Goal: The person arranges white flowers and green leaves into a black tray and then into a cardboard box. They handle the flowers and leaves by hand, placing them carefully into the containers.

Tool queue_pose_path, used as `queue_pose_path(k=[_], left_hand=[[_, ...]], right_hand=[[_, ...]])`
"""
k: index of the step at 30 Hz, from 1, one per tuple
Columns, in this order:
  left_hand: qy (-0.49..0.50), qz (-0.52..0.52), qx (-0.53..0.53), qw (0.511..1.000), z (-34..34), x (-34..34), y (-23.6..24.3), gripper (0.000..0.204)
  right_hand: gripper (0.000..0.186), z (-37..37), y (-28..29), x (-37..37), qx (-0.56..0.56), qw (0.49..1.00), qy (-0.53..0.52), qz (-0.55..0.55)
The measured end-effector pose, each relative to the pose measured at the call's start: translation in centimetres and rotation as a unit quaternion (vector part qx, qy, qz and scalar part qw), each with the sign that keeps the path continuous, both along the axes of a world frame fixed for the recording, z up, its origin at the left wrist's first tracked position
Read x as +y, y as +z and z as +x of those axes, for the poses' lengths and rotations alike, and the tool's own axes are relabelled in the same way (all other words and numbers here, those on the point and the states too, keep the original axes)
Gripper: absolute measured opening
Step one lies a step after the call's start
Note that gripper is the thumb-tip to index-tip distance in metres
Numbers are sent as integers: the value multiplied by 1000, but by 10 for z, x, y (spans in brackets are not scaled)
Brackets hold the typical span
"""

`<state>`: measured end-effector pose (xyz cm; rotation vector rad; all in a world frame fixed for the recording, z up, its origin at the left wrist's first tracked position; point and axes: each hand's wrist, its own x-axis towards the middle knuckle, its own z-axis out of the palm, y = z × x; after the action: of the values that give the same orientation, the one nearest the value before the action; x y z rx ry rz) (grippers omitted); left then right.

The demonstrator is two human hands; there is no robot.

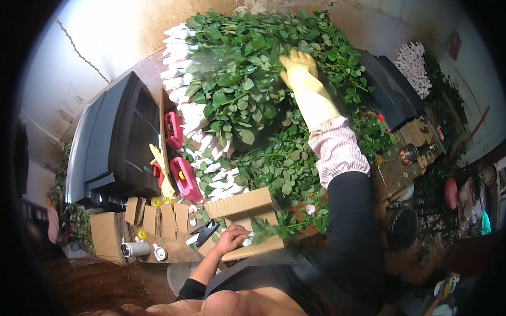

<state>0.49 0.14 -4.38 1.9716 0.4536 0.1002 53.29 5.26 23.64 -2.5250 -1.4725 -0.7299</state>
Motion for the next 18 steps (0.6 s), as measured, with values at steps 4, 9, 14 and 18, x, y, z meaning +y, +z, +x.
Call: queue_pose_path(k=[4, 9, 14, 18], left_hand=[[-28, 9, -28, 999, 24, -1, -2, 23], [25, 38, -15, 999, -8, -6, -5, 22], [-2, 53, -35, 998, 6, -2, -3, 22], [-18, 69, -63, 995, 0, 3, -25, 21]], right_hand=[[34, 75, -35, -5, 561, 792, 26, 242], [32, -36, 36, -57, -26, 988, 111, 101], [34, -36, -2, -145, 194, 978, 45, 54], [35, -66, -12, -197, 211, 954, 115, 181]])
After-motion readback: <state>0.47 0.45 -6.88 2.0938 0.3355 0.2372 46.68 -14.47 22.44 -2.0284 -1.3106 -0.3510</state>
